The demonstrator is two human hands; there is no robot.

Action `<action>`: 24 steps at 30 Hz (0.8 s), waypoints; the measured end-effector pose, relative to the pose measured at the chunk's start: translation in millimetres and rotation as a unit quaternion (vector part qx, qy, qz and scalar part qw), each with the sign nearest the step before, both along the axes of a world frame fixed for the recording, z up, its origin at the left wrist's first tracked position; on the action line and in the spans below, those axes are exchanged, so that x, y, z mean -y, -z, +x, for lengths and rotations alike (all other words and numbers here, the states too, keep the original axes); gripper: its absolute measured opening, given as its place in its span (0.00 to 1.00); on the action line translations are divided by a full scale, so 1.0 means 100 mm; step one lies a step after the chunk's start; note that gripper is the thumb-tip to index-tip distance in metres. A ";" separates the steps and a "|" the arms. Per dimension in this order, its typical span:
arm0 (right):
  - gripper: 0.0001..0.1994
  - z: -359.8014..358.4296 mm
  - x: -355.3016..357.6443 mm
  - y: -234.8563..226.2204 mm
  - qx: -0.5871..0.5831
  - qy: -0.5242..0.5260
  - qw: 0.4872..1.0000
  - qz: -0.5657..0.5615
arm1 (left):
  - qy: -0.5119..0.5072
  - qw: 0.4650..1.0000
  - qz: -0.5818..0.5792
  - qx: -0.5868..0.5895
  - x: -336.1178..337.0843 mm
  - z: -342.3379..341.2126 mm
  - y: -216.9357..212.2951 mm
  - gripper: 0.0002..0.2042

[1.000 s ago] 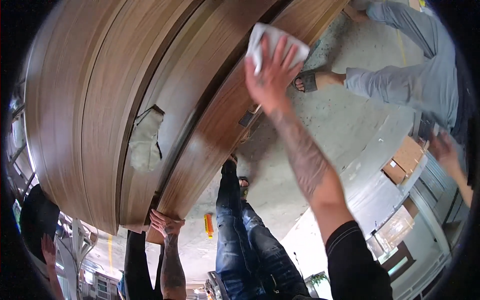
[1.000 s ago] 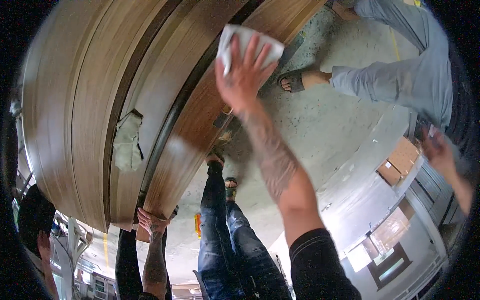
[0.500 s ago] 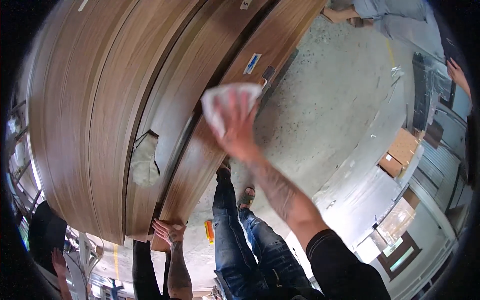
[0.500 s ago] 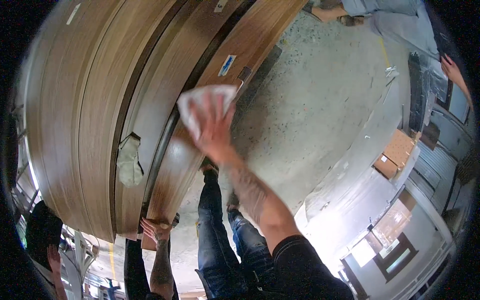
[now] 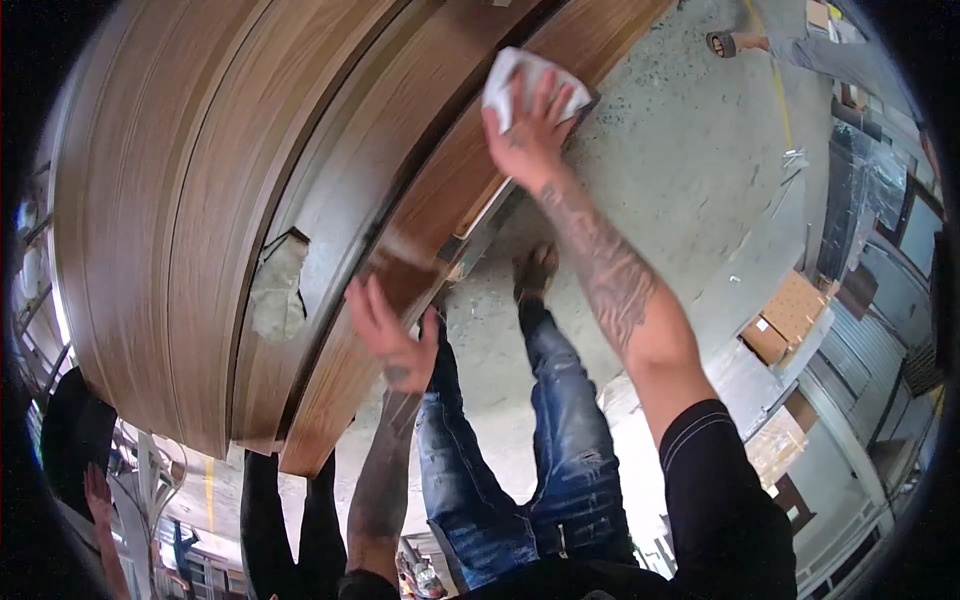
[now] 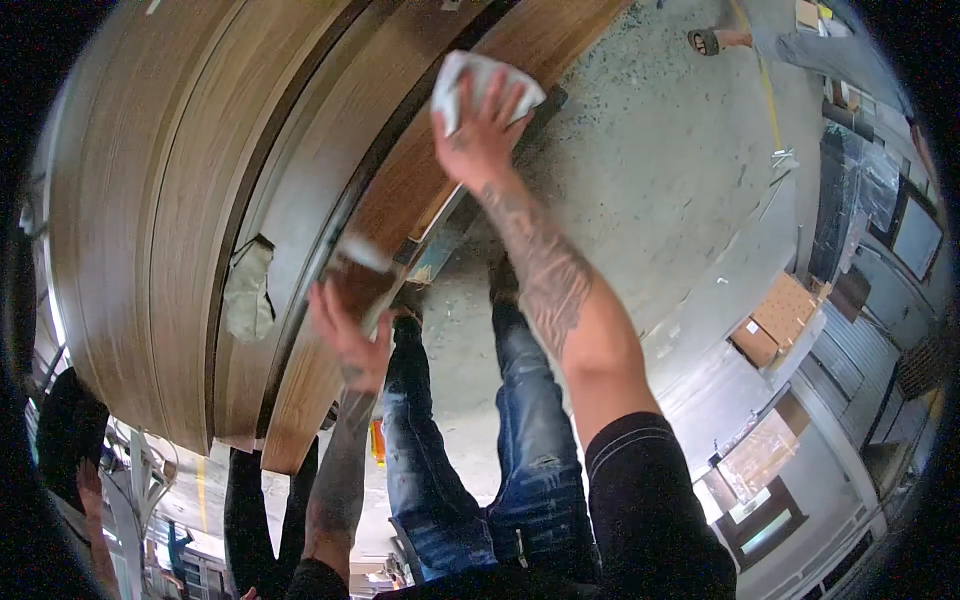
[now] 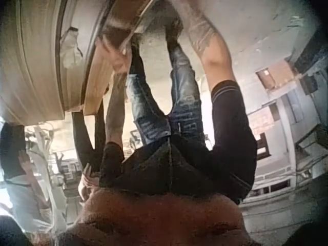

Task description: Wiping and cleaning the surfaces of wooden planks using a cleaning agent and a cloth.

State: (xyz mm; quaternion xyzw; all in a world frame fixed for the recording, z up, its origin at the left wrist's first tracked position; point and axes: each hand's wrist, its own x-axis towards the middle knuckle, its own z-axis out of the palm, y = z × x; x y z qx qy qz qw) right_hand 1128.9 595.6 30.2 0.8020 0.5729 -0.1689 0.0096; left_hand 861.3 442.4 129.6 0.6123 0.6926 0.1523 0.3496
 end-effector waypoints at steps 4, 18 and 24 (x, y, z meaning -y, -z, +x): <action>0.39 -0.03 0.17 -0.03 0.004 -0.152 0.986 0.070 | 0.090 0.995 0.034 -0.010 -0.52 0.68 0.24 0.40; 0.35 1.59 -1.10 -0.21 0.000 -0.231 0.973 0.021 | -0.612 0.576 -0.277 0.467 -0.92 2.81 0.58 0.18; 0.33 1.64 -1.10 -0.20 -0.027 -0.247 0.965 0.083 | -0.597 0.634 -0.226 0.436 -0.86 2.93 0.79 0.12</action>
